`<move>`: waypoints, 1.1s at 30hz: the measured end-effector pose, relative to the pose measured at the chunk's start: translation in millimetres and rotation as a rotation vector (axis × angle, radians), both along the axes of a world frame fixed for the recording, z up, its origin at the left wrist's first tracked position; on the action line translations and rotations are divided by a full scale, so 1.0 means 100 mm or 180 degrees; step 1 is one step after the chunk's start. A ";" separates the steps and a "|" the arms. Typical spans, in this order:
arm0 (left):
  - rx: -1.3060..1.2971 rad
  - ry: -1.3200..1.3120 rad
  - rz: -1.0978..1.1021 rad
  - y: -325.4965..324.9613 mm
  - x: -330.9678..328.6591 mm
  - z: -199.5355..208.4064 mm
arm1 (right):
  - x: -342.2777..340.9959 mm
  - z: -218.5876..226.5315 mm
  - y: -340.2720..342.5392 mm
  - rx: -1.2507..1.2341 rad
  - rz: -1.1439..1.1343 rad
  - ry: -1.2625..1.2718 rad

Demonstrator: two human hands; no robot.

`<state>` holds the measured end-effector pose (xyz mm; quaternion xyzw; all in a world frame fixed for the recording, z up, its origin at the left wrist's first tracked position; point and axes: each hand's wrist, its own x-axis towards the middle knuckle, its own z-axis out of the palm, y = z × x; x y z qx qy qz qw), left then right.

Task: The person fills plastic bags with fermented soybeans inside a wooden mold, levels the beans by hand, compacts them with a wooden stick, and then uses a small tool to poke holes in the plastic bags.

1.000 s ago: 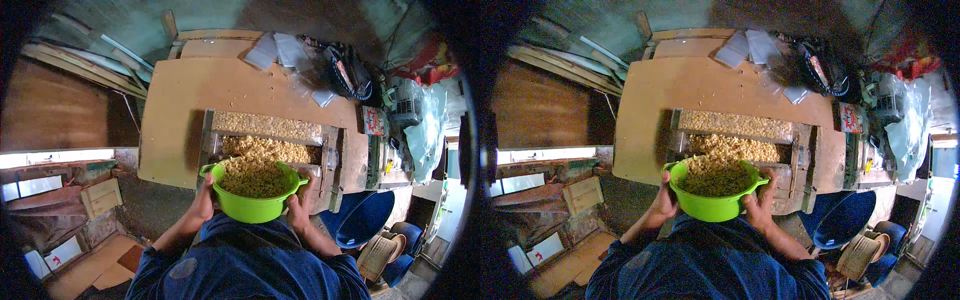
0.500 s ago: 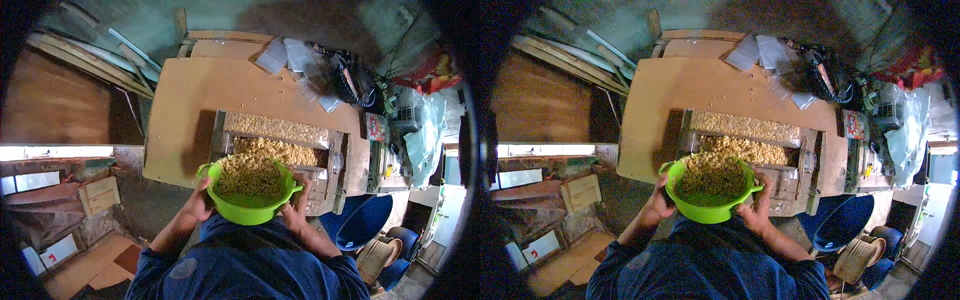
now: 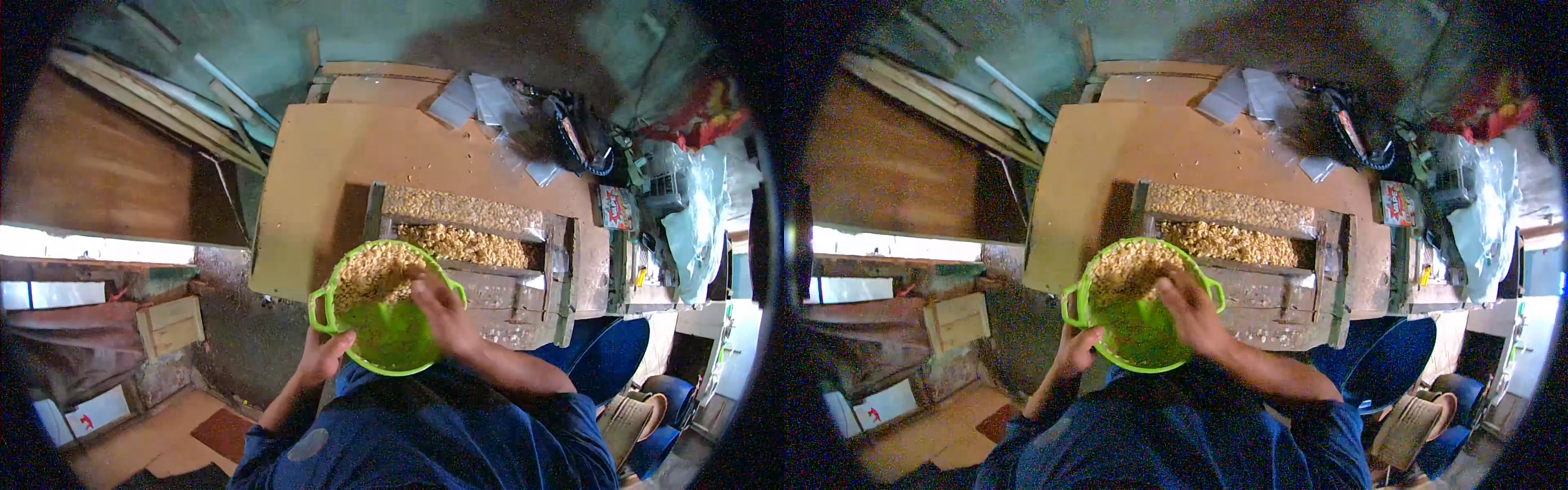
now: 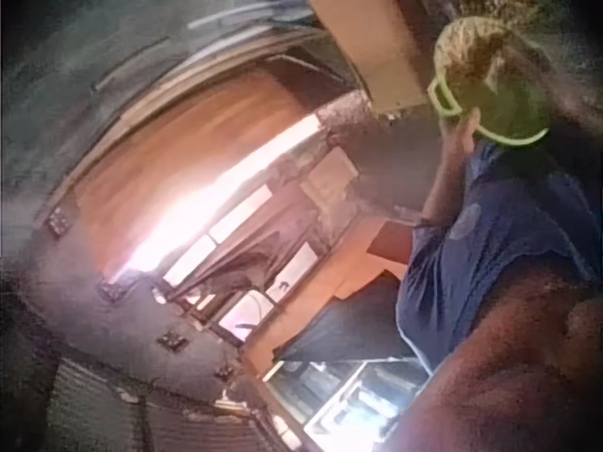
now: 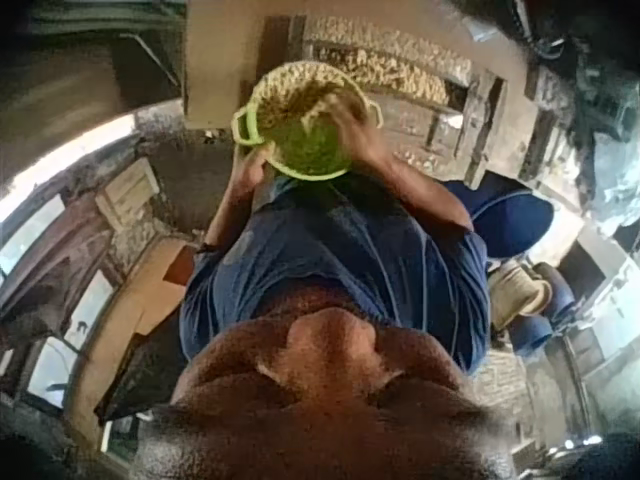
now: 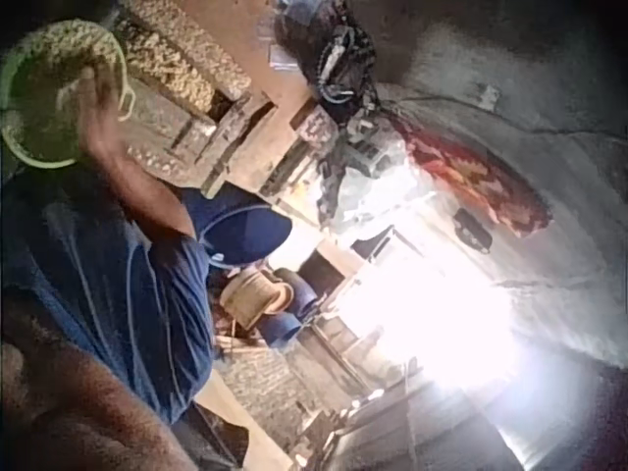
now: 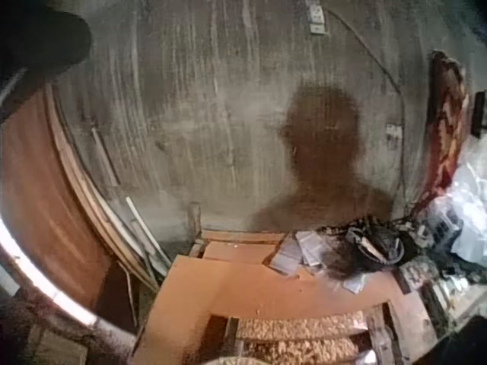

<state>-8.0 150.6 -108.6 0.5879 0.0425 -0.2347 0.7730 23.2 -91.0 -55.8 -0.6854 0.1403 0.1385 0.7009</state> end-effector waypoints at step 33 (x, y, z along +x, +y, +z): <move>0.0684 -0.0269 0.0609 0.58 -0.30 -0.89 | 0.49 -0.25 0.30 0.2999 0.0191 0.2006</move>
